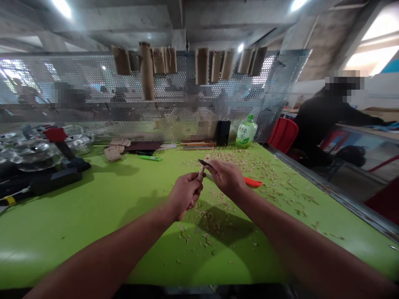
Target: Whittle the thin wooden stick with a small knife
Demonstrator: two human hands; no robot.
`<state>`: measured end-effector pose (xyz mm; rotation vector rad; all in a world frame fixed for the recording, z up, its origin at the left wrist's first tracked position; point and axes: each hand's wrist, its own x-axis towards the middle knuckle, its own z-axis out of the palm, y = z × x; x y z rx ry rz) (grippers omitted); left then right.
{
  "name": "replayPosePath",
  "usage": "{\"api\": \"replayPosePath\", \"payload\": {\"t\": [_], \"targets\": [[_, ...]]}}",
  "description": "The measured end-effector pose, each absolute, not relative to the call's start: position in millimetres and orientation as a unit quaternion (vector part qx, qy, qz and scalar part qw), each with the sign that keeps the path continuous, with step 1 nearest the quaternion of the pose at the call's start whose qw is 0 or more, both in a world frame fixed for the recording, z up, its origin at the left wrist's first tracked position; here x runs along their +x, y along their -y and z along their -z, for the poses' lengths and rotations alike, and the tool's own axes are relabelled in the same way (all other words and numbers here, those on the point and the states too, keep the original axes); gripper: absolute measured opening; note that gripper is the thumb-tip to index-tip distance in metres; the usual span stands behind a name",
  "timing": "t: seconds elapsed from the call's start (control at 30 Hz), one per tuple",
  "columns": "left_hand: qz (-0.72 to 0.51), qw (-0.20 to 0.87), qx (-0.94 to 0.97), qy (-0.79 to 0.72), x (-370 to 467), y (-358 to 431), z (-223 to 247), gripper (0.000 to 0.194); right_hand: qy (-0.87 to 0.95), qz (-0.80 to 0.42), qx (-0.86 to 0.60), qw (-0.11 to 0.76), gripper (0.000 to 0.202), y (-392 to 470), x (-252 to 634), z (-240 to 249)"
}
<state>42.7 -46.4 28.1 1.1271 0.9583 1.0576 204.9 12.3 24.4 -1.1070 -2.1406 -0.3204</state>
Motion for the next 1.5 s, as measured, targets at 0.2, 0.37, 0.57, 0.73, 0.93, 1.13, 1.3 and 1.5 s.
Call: {"api": "replayPosePath", "payload": {"t": [0.2,0.37,0.57,0.73,0.93,1.13,1.3,1.5], "targets": [[-0.457,0.614,0.492,-0.415,43.4,48.4,-32.1,0.019,0.825,0.129,-0.426,0.349,0.035,-13.9,204.8,-22.9],[-0.452,0.62,0.485,-0.419,40.0,46.2,-30.8,0.017,0.822,0.137,-0.423,0.356,0.033,-15.3,205.0,-20.8],[-0.454,0.611,0.502,-0.41,40.7,47.3,-30.1,0.02,0.82,0.141,-0.413,0.37,0.034,-14.4,205.5,-21.5],[-0.452,0.611,0.501,-0.414,41.1,47.5,-29.6,0.014,0.822,0.142,-0.41,0.37,0.033,-15.8,204.3,-21.7],[-0.465,0.612,0.49,-0.411,36.8,43.0,-31.1,0.022,0.819,0.148,-0.414,0.369,0.034,-15.9,205.5,-19.4],[-0.446,0.622,0.501,-0.404,39.5,46.9,-31.7,0.016,0.821,0.156,-0.409,0.366,0.032,-15.3,207.1,-18.5],[-0.43,0.609,0.512,-0.425,41.6,47.7,-29.0,0.016,0.822,0.152,-0.431,0.34,0.033,-14.2,202.6,-22.2],[-0.442,0.616,0.5,-0.419,41.7,46.9,-28.4,0.016,0.826,0.161,-0.426,0.331,0.031,-14.8,206.3,-20.8]]}}
